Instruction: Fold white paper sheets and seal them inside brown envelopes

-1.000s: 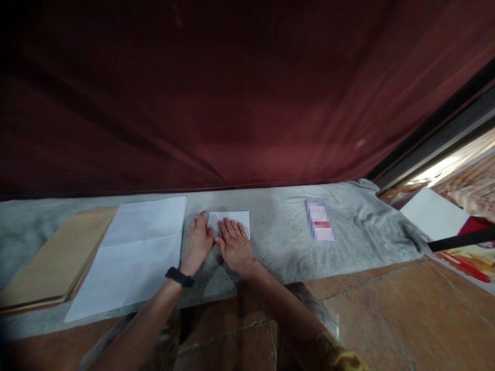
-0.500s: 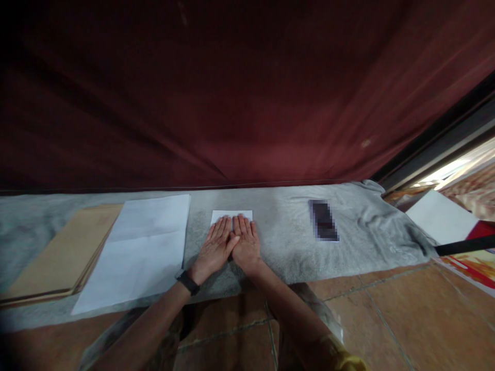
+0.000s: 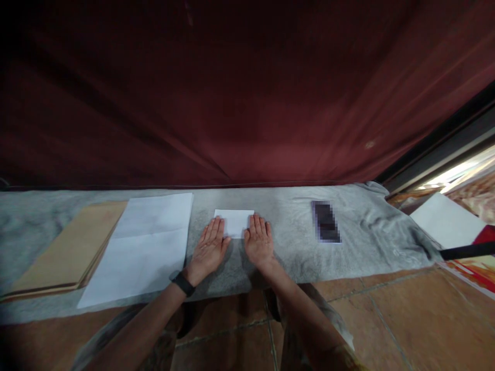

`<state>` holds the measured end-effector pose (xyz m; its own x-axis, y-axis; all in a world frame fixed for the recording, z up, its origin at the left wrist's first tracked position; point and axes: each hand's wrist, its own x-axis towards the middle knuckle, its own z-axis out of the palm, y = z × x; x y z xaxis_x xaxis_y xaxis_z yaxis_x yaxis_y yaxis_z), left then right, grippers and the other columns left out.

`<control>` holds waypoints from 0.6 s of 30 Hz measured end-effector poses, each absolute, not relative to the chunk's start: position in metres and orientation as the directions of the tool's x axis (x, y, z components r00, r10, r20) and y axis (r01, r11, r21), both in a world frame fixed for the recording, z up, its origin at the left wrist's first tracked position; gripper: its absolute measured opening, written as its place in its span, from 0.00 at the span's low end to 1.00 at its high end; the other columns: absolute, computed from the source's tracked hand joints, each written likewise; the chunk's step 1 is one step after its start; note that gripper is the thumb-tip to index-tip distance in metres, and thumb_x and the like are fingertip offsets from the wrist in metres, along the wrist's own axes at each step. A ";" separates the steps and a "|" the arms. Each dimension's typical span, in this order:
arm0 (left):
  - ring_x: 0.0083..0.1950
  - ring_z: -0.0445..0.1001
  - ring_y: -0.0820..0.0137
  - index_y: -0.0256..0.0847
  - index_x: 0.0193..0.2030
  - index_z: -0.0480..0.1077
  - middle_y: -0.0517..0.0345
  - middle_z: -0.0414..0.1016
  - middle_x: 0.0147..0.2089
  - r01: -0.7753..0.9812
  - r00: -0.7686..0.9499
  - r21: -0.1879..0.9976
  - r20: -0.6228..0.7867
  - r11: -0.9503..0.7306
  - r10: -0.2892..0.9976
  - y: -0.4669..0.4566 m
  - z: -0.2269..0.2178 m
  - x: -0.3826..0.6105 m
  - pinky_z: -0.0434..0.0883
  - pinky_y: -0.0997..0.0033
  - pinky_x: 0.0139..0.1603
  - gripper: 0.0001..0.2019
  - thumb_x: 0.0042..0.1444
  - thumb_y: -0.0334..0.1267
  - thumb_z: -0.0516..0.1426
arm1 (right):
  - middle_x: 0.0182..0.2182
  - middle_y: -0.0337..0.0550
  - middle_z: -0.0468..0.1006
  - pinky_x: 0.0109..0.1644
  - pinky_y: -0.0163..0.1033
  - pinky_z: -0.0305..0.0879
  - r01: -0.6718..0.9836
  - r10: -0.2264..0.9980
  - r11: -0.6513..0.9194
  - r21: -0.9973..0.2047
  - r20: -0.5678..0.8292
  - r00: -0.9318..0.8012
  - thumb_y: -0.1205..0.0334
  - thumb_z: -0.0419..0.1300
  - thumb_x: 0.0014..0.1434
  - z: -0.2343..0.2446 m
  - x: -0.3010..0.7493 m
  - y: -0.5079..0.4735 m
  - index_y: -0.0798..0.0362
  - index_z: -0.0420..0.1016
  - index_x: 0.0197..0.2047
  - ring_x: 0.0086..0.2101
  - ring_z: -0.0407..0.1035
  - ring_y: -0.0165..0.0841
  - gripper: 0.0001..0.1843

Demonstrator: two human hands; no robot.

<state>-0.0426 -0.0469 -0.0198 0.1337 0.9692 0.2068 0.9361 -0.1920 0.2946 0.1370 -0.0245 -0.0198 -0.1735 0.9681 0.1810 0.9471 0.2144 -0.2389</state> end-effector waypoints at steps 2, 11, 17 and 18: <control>0.77 0.48 0.54 0.27 0.73 0.52 0.35 0.50 0.76 0.939 0.121 0.294 0.194 -0.176 0.973 -0.047 -0.019 -0.043 0.51 0.49 0.75 0.31 0.68 0.42 0.46 | 0.72 0.54 0.55 0.73 0.55 0.43 0.955 0.972 0.199 -0.218 0.165 -0.165 0.59 0.43 0.73 -0.020 0.144 -0.025 0.59 0.53 0.74 0.69 0.52 0.45 0.30; 0.77 0.49 0.54 0.28 0.73 0.52 0.37 0.53 0.75 0.949 0.114 0.270 0.179 -0.161 0.977 -0.047 -0.014 -0.043 0.52 0.48 0.75 0.30 0.69 0.40 0.46 | 0.71 0.57 0.56 0.72 0.56 0.47 0.966 0.990 0.076 -0.246 0.136 -0.043 0.58 0.42 0.73 -0.012 0.170 -0.015 0.62 0.55 0.73 0.70 0.51 0.45 0.30; 0.78 0.48 0.58 0.40 0.74 0.53 0.50 0.54 0.76 0.936 0.234 0.212 0.220 -0.280 0.947 -0.051 -0.004 -0.038 0.50 0.48 0.76 0.28 0.69 0.39 0.45 | 0.73 0.50 0.53 0.73 0.53 0.49 0.844 0.895 0.434 -0.316 0.255 -0.365 0.57 0.40 0.74 -0.004 0.144 -0.018 0.55 0.55 0.74 0.72 0.46 0.41 0.29; 0.78 0.47 0.59 0.40 0.74 0.53 0.51 0.54 0.76 0.930 0.266 0.199 0.214 -0.309 0.940 -0.052 -0.003 -0.037 0.50 0.48 0.76 0.27 0.69 0.38 0.44 | 0.73 0.48 0.53 0.73 0.52 0.49 0.819 0.872 0.483 -0.311 0.253 -0.418 0.56 0.41 0.74 -0.005 0.138 -0.021 0.54 0.55 0.74 0.72 0.46 0.40 0.29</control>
